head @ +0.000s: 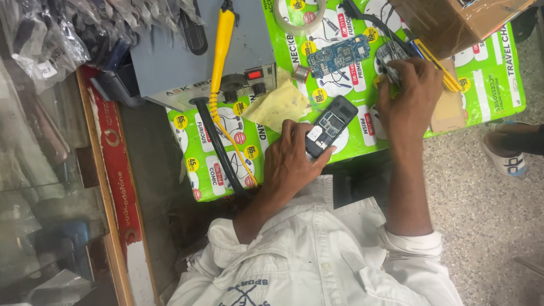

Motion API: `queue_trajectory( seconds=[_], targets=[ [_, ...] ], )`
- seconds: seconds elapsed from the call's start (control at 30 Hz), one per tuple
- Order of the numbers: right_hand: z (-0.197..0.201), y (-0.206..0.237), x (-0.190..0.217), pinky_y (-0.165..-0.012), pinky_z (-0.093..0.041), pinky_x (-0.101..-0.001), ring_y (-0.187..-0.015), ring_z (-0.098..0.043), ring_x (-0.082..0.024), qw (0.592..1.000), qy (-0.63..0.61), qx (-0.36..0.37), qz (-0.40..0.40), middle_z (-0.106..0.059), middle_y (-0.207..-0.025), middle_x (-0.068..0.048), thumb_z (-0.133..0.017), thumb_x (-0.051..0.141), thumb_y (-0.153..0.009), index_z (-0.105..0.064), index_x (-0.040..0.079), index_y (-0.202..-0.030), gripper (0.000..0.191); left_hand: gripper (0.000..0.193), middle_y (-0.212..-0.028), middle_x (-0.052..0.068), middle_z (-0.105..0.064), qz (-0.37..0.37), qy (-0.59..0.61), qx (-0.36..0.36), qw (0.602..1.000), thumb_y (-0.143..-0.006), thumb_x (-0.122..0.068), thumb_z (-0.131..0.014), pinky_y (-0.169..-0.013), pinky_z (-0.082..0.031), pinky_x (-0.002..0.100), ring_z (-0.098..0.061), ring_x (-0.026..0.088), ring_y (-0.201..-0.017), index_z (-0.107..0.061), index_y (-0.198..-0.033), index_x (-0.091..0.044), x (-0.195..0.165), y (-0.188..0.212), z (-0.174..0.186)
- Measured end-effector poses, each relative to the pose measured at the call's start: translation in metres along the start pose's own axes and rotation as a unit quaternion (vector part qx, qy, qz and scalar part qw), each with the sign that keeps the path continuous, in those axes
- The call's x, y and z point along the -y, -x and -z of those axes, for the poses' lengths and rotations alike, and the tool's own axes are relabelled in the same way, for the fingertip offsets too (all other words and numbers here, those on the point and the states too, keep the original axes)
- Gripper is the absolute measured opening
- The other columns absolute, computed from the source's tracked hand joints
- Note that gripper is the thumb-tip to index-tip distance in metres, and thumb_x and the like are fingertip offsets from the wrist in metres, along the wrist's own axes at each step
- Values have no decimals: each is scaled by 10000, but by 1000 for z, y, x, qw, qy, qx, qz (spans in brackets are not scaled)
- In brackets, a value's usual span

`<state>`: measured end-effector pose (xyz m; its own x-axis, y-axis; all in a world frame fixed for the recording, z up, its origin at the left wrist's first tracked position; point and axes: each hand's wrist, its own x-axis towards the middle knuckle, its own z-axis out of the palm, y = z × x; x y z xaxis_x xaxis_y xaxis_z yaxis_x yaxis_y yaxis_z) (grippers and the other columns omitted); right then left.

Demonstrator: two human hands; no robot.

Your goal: The person uses a soldering iron on a small circuit board, then disassembles a feature phone with a screwdriver, removes the battery, and reassembles the phone. The work is performed on a cluttered workbench with various tools and parts visible.

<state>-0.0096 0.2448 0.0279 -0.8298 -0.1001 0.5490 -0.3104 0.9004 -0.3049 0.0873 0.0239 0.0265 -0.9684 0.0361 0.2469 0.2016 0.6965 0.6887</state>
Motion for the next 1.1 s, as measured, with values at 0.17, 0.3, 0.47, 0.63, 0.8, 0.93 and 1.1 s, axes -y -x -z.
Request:
queue_trajectory(
  seconds=[0.17, 0.3, 0.47, 0.63, 0.8, 0.93, 1.1],
  targets=[
    [-2, -13, 39, -1080, -459, -463, -1229, -588, -347, 983, -174, 60, 21, -652, -1265, -144, -782, 34, -948, -693, 68, -1240, 308, 559, -1031, 117, -557, -1, -9, -2, 1000, -815, -404, -859, -649, -548, 440, -682, 322, -794, -537, -1123, -67, -1, 1, -1],
    [-21, -29, 80, -1044, -461, -459, -1170, -580, -390, 966, -215, 100, 100, -665, -1250, -172, -791, 29, -869, -662, 16, -1285, 436, 569, -1056, 127, -576, -12, -4, -15, 1000, -805, -405, -855, -675, -550, 444, -682, 337, -817, -530, -1121, -62, 0, 0, -2],
    [-38, -39, 95, -915, -506, -430, -1046, -622, -346, 964, -202, 159, 63, -676, -1069, -146, -804, 42, -874, -687, 43, -1232, 377, 547, -1067, 125, -584, -9, -12, -11, 1000, -821, -401, -853, -690, -549, 445, -685, 336, -830, -529, -1111, -68, 0, 1, -4],
    [-26, -39, 65, -896, -530, -393, -998, -701, -254, 972, -192, 123, -53, -683, -1069, -97, -789, 72, -919, -687, 92, -1145, 249, 578, -1019, 118, -578, 8, -4, -1, 1000, -804, -429, -867, -691, -543, 445, -681, 338, -827, -515, -1081, -64, -1, -1, -1],
    [-3, -35, 40, -914, -508, -435, -1046, -644, -347, 995, -75, 57, 21, -661, -1090, -129, -815, 11, -861, -689, 58, -1222, 384, 622, -1051, 134, -579, -32, 8, -13, 999, -767, -399, -875, -702, -545, 443, -676, 349, -845, -514, -1137, -52, -6, -3, 5],
    [1, -19, 43, -929, -522, -426, -1027, -655, -326, 985, -155, 70, 7, -663, -1167, -134, -794, 11, -922, -651, 29, -1330, 433, 616, -1086, 141, -578, -44, 1, 8, 999, -764, -314, -848, -710, -555, 446, -678, 354, -857, -534, -1235, -70, -8, -4, 8],
    [-1, 1, 19, -829, -555, -397, -975, -683, -305, 987, -155, 25, -41, -688, -1183, -136, -742, -17, -972, -678, 38, -1271, 310, 602, -1078, 139, -569, -50, -21, 19, 998, -770, -313, -855, -679, -549, 444, -680, 345, -827, -579, -1259, -94, -7, -2, 5]
  ],
)
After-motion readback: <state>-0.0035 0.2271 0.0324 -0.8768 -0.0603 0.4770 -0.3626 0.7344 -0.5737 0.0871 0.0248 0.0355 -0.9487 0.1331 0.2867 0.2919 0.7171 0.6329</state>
